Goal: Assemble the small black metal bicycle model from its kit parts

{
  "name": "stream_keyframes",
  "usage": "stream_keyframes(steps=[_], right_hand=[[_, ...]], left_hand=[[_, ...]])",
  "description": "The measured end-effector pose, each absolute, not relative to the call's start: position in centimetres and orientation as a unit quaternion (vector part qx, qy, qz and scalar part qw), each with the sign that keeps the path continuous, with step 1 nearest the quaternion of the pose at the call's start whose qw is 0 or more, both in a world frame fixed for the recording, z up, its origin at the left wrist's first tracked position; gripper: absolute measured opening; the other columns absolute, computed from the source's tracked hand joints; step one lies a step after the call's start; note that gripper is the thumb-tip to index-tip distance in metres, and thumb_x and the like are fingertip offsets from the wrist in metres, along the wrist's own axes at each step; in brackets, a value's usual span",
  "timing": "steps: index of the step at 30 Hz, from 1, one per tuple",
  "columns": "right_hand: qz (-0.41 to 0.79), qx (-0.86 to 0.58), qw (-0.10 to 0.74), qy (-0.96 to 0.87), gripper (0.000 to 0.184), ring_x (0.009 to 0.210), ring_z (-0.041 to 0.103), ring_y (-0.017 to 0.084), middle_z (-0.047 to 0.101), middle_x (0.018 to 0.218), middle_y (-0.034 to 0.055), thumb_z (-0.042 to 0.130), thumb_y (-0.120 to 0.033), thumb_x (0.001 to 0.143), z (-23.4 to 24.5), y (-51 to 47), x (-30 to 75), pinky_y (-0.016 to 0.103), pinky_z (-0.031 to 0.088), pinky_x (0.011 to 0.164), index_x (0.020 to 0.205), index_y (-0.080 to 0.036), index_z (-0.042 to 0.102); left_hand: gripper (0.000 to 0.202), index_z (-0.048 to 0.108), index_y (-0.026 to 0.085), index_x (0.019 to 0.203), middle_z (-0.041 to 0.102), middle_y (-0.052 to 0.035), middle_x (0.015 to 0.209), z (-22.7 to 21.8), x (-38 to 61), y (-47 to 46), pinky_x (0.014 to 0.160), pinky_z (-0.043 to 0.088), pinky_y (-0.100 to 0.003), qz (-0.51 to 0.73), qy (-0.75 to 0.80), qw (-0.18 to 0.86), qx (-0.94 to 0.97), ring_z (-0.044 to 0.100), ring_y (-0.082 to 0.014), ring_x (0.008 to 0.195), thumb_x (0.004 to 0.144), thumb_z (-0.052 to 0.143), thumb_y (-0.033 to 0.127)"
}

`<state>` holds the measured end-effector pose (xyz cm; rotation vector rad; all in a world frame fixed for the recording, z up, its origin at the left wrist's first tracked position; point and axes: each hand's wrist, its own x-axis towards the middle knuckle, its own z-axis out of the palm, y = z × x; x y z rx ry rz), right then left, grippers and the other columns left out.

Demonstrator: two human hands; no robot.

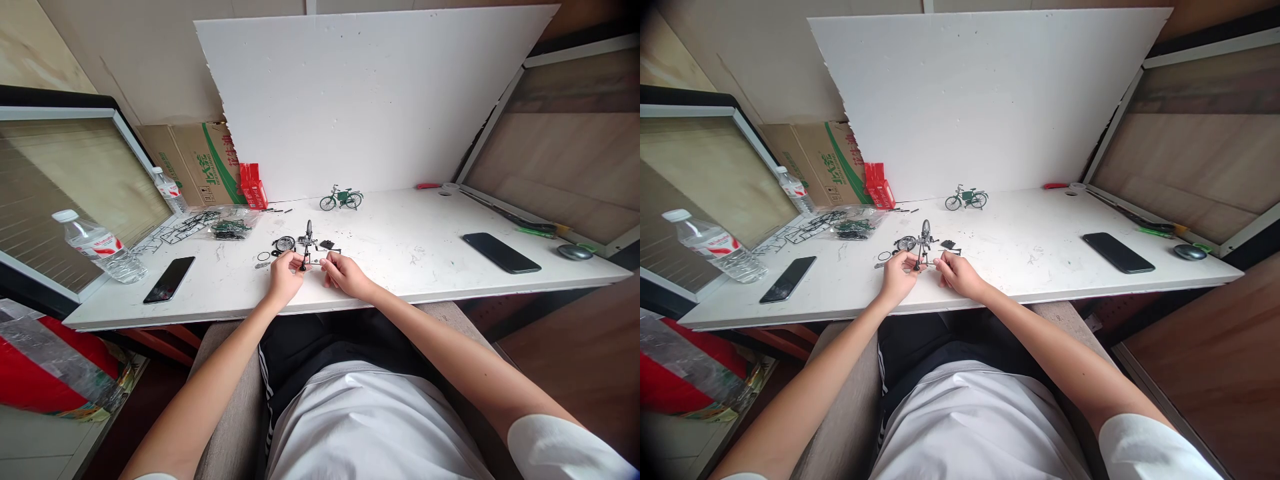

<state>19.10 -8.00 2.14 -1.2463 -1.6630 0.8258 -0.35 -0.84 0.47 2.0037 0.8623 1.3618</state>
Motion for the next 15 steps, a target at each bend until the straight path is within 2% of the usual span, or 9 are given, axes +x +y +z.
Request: stream_keyframes(steps=[5, 10, 15], right_hand=[[0.349, -0.511, 0.424, -0.662, 0.048, 0.049, 0.057, 0.017, 0.057, 0.05, -0.0042, 0.044, -0.067, 0.105, 2.23, -8.08, 19.11, 0.029, 0.045, 0.057, 0.086, -0.024, 0.051], [0.344, -0.51, 0.412, -0.672, 0.055, 0.047, 0.051, 0.015, 0.065, 0.056, -0.0002, 0.038, -0.069, 0.106, 2.28, -8.21, 19.11, 0.029, 0.045, 0.056, 0.079, -0.024, 0.052], [0.361, -0.515, 0.41, -0.66, 0.057, 0.044, 0.05, 0.015, 0.063, 0.052, -0.0004, 0.039, -0.072, 0.105, 2.13, -8.14, 19.14, 0.028, 0.042, 0.051, 0.078, -0.024, 0.054]], left_hand=[[0.018, 0.066, 0.018, 0.084, 0.075, -0.0062, 0.092, 0.39, -0.32, -0.81, 0.074, 0.06, -0.032, 0.509, 0.319, 0.283, 0.748, 0.071, -0.0178, 0.078, 0.077, 0.068, 0.002], [0.014, 0.066, 0.019, 0.085, 0.076, -0.0062, 0.092, 0.25, -0.33, -0.74, 0.073, 0.061, -0.031, 0.514, 0.312, 0.286, 0.746, 0.072, -0.0179, 0.078, 0.079, 0.069, 0.006], [0.013, 0.067, 0.019, 0.084, 0.075, -0.0057, 0.091, 0.3, -0.28, -0.76, 0.073, 0.061, -0.032, 0.516, 0.313, 0.28, 0.747, 0.071, -0.0176, 0.077, 0.079, 0.071, 0.008]])
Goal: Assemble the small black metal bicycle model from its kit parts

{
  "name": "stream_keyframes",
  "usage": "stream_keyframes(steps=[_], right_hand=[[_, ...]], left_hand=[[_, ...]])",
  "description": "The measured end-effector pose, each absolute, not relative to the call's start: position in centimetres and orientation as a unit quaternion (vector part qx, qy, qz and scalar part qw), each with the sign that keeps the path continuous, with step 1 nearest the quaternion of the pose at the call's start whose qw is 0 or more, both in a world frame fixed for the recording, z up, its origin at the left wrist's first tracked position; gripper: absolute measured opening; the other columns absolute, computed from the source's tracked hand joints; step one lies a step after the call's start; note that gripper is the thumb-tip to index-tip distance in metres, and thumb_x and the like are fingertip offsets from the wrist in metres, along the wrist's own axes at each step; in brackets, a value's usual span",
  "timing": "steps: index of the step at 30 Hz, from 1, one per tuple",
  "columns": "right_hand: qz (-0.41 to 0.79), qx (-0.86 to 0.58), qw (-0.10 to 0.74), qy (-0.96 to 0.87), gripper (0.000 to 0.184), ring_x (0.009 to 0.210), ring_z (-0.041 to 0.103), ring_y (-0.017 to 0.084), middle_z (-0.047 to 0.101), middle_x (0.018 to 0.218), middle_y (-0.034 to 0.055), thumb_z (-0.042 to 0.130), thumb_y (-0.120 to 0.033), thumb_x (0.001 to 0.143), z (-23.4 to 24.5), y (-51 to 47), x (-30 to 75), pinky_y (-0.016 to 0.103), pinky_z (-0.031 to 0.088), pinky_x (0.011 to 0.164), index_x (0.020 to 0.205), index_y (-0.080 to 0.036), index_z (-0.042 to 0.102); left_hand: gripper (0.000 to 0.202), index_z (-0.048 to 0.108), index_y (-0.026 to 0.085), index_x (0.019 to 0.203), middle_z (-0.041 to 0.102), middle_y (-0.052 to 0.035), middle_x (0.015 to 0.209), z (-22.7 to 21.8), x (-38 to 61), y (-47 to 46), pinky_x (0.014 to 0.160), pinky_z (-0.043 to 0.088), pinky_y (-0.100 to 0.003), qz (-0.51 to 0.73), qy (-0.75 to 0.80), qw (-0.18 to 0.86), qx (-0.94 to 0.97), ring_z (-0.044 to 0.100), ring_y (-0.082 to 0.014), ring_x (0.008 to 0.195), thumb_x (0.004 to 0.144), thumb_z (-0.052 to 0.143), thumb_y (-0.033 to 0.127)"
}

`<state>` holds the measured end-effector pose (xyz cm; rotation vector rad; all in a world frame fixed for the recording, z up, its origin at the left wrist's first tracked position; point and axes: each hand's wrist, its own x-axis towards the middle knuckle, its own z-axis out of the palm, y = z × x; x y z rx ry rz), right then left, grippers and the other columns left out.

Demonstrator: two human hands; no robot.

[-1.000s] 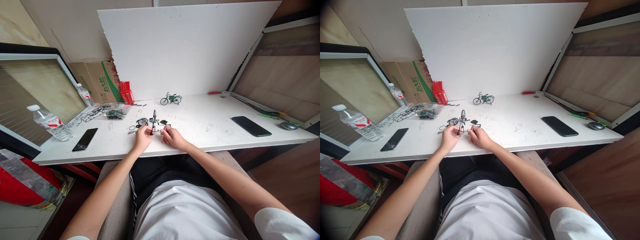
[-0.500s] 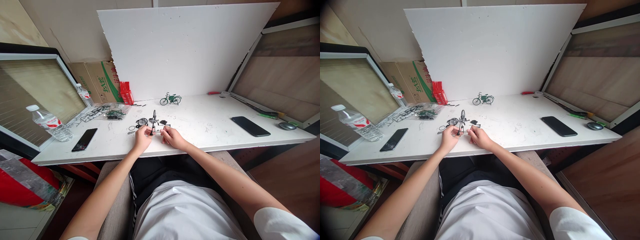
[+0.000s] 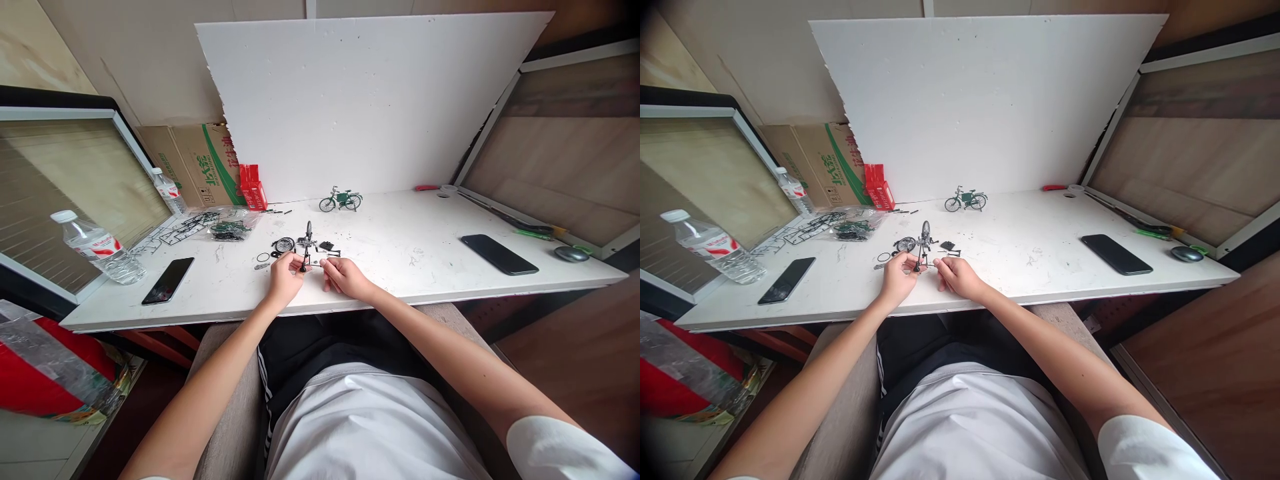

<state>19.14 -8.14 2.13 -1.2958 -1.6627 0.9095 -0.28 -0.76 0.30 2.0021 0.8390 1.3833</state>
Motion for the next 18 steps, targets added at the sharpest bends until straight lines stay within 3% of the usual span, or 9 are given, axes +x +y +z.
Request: stream_keyframes(steps=[12, 18], right_hand=[[0.399, -0.514, 0.407, -0.641, 0.066, 0.042, 0.053, 0.017, 0.052, 0.042, -0.0016, 0.037, -0.08, 0.101, 2.78, -8.36, 18.82, 0.03, 0.041, 0.05, 0.067, -0.025, 0.05], [0.383, -0.491, 0.435, -0.65, 0.052, 0.047, 0.053, 0.016, 0.053, 0.052, -0.0046, 0.038, -0.071, 0.105, 2.2, -8.07, 19.04, 0.03, 0.044, 0.056, 0.086, -0.024, 0.053]], left_hand=[[0.015, 0.065, 0.019, 0.083, 0.07, -0.0049, 0.09, 0.51, -0.33, -1.06, 0.074, 0.06, -0.032, 0.517, 0.299, 0.258, 0.759, 0.071, -0.018, 0.078, 0.08, 0.069, 0.005], [0.012, 0.067, 0.02, 0.087, 0.074, -0.0061, 0.093, 0.45, -0.28, -0.97, 0.075, 0.061, -0.032, 0.517, 0.302, 0.277, 0.752, 0.071, -0.0183, 0.079, 0.082, 0.073, 0.01]])
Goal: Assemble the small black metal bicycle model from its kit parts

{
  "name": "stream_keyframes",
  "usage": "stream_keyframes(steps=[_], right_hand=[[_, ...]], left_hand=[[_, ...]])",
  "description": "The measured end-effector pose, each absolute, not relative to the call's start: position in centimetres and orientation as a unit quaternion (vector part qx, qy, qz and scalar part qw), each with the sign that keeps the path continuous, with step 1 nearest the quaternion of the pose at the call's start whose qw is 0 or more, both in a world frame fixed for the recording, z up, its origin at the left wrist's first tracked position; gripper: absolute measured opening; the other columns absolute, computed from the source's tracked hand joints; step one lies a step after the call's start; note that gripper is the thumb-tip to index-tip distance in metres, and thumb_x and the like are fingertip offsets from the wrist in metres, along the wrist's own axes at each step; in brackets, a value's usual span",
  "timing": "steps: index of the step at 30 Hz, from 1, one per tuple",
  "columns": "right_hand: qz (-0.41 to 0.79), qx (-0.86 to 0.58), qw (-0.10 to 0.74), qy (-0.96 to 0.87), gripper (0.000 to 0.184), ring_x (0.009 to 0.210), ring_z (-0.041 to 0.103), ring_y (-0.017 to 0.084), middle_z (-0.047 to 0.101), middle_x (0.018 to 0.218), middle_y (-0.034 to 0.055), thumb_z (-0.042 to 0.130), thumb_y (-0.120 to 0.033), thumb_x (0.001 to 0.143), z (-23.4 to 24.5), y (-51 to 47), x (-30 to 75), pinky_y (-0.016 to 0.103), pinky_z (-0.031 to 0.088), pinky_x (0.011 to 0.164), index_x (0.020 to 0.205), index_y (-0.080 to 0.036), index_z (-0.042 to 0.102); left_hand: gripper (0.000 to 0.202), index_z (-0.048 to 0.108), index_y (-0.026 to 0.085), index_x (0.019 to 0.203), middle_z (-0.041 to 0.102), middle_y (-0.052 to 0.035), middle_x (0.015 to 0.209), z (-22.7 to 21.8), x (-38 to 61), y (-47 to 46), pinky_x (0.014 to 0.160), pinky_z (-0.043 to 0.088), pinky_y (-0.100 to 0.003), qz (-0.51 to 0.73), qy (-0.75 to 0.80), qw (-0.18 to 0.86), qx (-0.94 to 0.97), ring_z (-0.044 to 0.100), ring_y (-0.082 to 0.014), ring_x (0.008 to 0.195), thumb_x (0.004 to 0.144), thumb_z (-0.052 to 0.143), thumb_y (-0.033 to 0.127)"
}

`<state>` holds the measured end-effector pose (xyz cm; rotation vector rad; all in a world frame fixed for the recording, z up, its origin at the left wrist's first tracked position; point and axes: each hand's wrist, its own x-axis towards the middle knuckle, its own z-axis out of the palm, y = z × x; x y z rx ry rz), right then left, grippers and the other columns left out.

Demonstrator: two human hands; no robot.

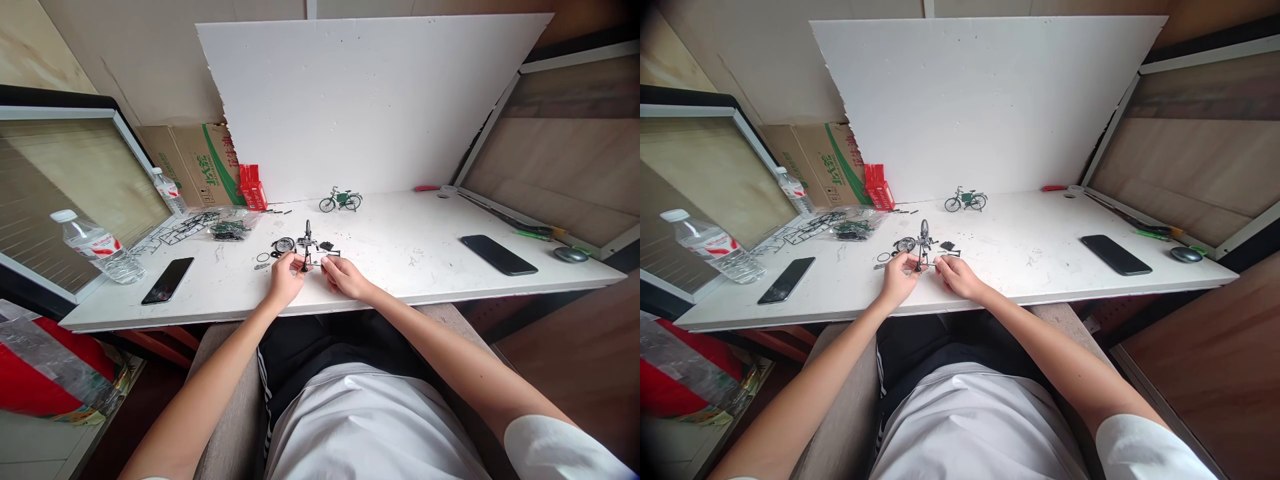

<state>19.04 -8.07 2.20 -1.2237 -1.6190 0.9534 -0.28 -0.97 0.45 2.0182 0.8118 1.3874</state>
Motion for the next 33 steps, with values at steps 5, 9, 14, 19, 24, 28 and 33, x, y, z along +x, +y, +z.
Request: stream_keyframes(steps=[5, 9, 14, 19, 24, 28, 33], right_hand=[[0.358, -0.482, 0.434, -0.671, 0.037, 0.052, 0.053, 0.017, 0.058, 0.057, -0.0051, 0.047, -0.062, 0.105, 1.9, -7.9, 19.2, 0.03, 0.044, 0.058, 0.098, -0.026, 0.05], [0.352, -0.485, 0.43, -0.676, 0.041, 0.053, 0.056, 0.017, 0.059, 0.057, -0.0039, 0.048, -0.064, 0.104, 2.2, -8.1, 19.2, 0.03, 0.045, 0.058, 0.096, -0.024, 0.057], [0.359, -0.489, 0.418, -0.676, 0.053, 0.05, 0.058, 0.016, 0.055, 0.052, -0.0039, 0.045, -0.067, 0.104, 2.5, -8.2, 19.2, 0.029, 0.045, 0.058, 0.089, -0.021, 0.066], [0.376, -0.494, 0.411, -0.668, 0.054, 0.047, 0.058, 0.016, 0.053, 0.048, -0.0045, 0.046, -0.068, 0.104, 2.4, -8.3, 19.2, 0.028, 0.044, 0.056, 0.087, -0.021, 0.066], [0.396, -0.504, 0.399, -0.655, 0.057, 0.043, 0.052, 0.014, 0.055, 0.045, -0.0035, 0.044, -0.07, 0.103, 2.7, -8.3, 19.1, 0.026, 0.041, 0.051, 0.084, -0.02, 0.065], [0.406, -0.511, 0.393, -0.648, 0.059, 0.041, 0.044, 0.012, 0.061, 0.047, -0.0009, 0.043, -0.07, 0.103, 2.8, -8.4, 19.1, 0.026, 0.039, 0.049, 0.082, -0.02, 0.065], [0.412, -0.517, 0.392, -0.641, 0.062, 0.04, 0.042, 0.012, 0.061, 0.047, -0.0001, 0.044, -0.072, 0.102, 3.0, -8.4, 19.1, 0.026, 0.039, 0.049, 0.077, -0.02, 0.065]], left_hand=[[0.015, 0.067, 0.02, 0.088, 0.074, -0.0059, 0.093, 0.5, -0.3, -0.9, 0.074, 0.061, -0.031, 0.516, 0.303, 0.288, 0.748, 0.071, -0.018, 0.08, 0.081, 0.071, 0.007], [0.017, 0.067, 0.019, 0.088, 0.075, -0.0061, 0.094, 0.5, -0.3, -0.9, 0.074, 0.061, -0.031, 0.517, 0.308, 0.29, 0.745, 0.071, -0.0183, 0.08, 0.08, 0.07, 0.005], [0.015, 0.066, 0.019, 0.086, 0.073, -0.0062, 0.094, 0.6, -0.4, -1.0, 0.073, 0.061, -0.031, 0.513, 0.304, 0.292, 0.748, 0.072, -0.0186, 0.081, 0.081, 0.07, 0.006], [0.016, 0.065, 0.019, 0.085, 0.071, -0.0055, 0.092, 0.5, -0.4, -0.9, 0.073, 0.061, -0.031, 0.516, 0.3, 0.279, 0.752, 0.072, -0.0184, 0.081, 0.08, 0.068, 0.004], [0.016, 0.066, 0.019, 0.085, 0.071, -0.0047, 0.092, 0.3, -0.5, -1.0, 0.073, 0.06, -0.031, 0.513, 0.303, 0.267, 0.758, 0.072, -0.0182, 0.082, 0.081, 0.068, 0.004], [0.015, 0.066, 0.019, 0.085, 0.071, -0.0053, 0.095, 0.3, -0.4, -1.1, 0.072, 0.06, -0.029, 0.511, 0.3, 0.274, 0.758, 0.072, -0.0173, 0.08, 0.081, 0.069, 0.005], [0.013, 0.066, 0.019, 0.085, 0.069, -0.0054, 0.095, 0.2, -0.4, -1.2, 0.072, 0.061, -0.03, 0.515, 0.291, 0.276, 0.757, 0.072, -0.0178, 0.08, 0.083, 0.069, 0.007]])
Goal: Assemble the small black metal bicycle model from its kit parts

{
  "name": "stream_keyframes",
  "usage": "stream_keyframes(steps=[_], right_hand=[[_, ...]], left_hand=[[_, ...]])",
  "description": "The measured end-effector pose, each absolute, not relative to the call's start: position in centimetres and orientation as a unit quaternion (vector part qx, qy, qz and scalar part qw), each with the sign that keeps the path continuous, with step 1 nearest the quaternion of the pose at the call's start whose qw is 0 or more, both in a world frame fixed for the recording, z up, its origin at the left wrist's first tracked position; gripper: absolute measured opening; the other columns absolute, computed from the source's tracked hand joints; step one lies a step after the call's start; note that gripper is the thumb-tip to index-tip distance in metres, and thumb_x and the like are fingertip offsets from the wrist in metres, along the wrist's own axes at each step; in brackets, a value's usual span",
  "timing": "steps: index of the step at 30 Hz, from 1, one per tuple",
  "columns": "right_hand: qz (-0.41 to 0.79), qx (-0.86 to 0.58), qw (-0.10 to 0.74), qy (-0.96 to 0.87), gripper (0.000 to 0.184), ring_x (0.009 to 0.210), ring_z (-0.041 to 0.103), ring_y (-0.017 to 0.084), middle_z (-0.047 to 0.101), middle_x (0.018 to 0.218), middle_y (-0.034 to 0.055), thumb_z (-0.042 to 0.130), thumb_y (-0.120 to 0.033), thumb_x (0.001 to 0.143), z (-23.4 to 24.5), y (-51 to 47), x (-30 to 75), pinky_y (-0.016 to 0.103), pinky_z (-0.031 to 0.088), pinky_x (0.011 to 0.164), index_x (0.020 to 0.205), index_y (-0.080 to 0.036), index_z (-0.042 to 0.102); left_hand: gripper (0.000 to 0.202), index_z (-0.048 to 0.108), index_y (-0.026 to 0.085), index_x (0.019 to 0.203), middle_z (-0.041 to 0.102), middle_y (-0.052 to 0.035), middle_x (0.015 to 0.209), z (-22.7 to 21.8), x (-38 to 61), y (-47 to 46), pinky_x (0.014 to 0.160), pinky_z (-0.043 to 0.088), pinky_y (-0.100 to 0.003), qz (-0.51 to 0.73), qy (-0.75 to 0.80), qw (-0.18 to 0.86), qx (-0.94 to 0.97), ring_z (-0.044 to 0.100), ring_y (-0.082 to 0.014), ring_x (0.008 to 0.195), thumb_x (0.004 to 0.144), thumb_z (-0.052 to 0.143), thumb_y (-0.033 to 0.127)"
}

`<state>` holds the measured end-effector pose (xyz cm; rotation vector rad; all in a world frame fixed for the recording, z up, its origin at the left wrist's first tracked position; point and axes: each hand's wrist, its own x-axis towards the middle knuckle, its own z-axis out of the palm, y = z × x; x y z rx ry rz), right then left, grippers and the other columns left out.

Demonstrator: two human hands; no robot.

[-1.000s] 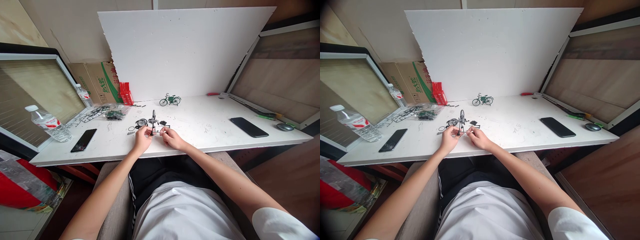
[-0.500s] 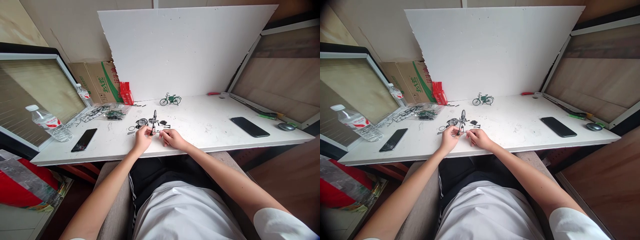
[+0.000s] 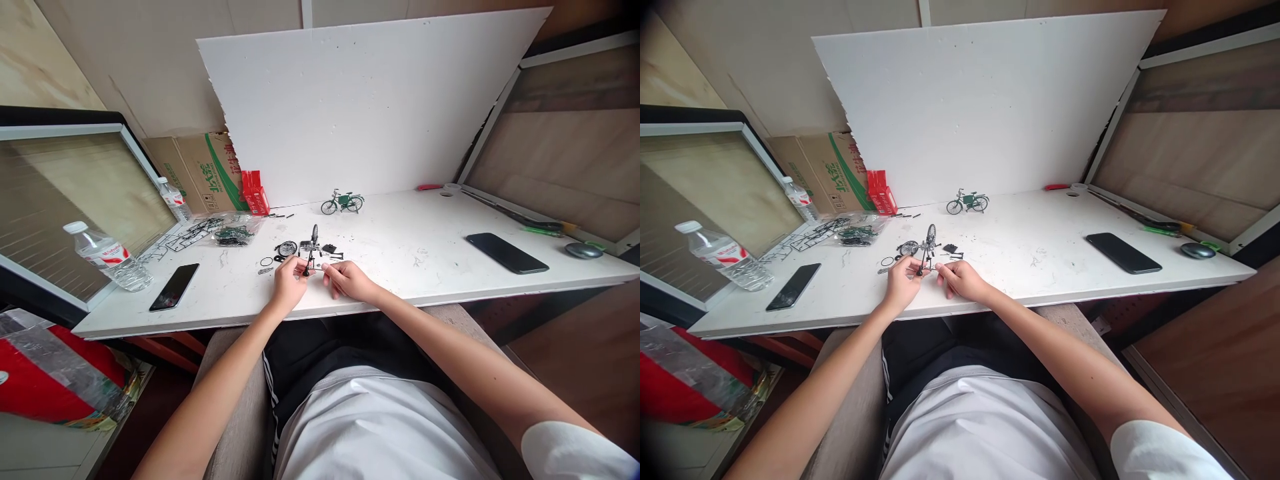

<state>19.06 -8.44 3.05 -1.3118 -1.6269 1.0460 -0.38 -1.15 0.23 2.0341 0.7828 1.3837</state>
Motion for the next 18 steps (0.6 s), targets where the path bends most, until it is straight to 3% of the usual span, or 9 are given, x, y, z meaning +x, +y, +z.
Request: stream_keyframes(steps=[5, 9, 14, 18], right_hand=[[0.406, -0.516, 0.392, -0.645, 0.064, 0.04, 0.045, 0.013, 0.057, 0.044, -0.001, 0.044, -0.073, 0.102, 3.0, -8.4, 18.9, 0.027, 0.04, 0.051, 0.075, -0.019, 0.067], [0.393, -0.51, 0.412, -0.644, 0.063, 0.043, 0.051, 0.014, 0.055, 0.045, -0.0024, 0.038, -0.071, 0.105, 2.7, -8.2, 18.8, 0.027, 0.042, 0.054, 0.081, -0.019, 0.065], [0.392, -0.501, 0.436, -0.637, 0.058, 0.046, 0.052, 0.015, 0.055, 0.048, -0.0033, 0.038, -0.07, 0.106, 2.5, -8.0, 18.9, 0.028, 0.041, 0.055, 0.089, -0.021, 0.063], [0.393, -0.494, 0.43, -0.645, 0.057, 0.047, 0.051, 0.016, 0.057, 0.049, -0.0024, 0.038, -0.069, 0.106, 2.6, -8.0, 19.0, 0.028, 0.042, 0.056, 0.089, -0.021, 0.062]], left_hand=[[0.011, 0.069, 0.02, 0.087, 0.069, -0.0061, 0.095, 0.4, -0.4, -1.2, 0.079, 0.06, -0.033, 0.524, 0.288, 0.273, 0.754, 0.071, -0.0203, 0.087, 0.083, 0.072, 0.01], [0.008, 0.072, 0.02, 0.094, 0.073, -0.0083, 0.1, 0.4, -0.4, -0.7, 0.083, 0.058, -0.033, 0.531, 0.313, 0.317, 0.721, 0.07, -0.0219, 0.094, 0.087, 0.076, 0.022], [0.032, 0.065, 0.019, 0.102, 0.071, -0.0094, 0.101, 0.1, -0.3, 0.4, 0.083, 0.058, -0.033, 0.55, 0.35, 0.429, 0.625, 0.068, -0.0211, 0.093, 0.091, 0.076, 0.047], [0.038, 0.056, 0.022, 0.106, 0.064, -0.0071, 0.106, 0.1, -0.1, 0.9, 0.09, 0.062, -0.04, 0.57, 0.34, 0.542, 0.516, 0.07, -0.0198, 0.097, 0.093, 0.072, 0.054]])
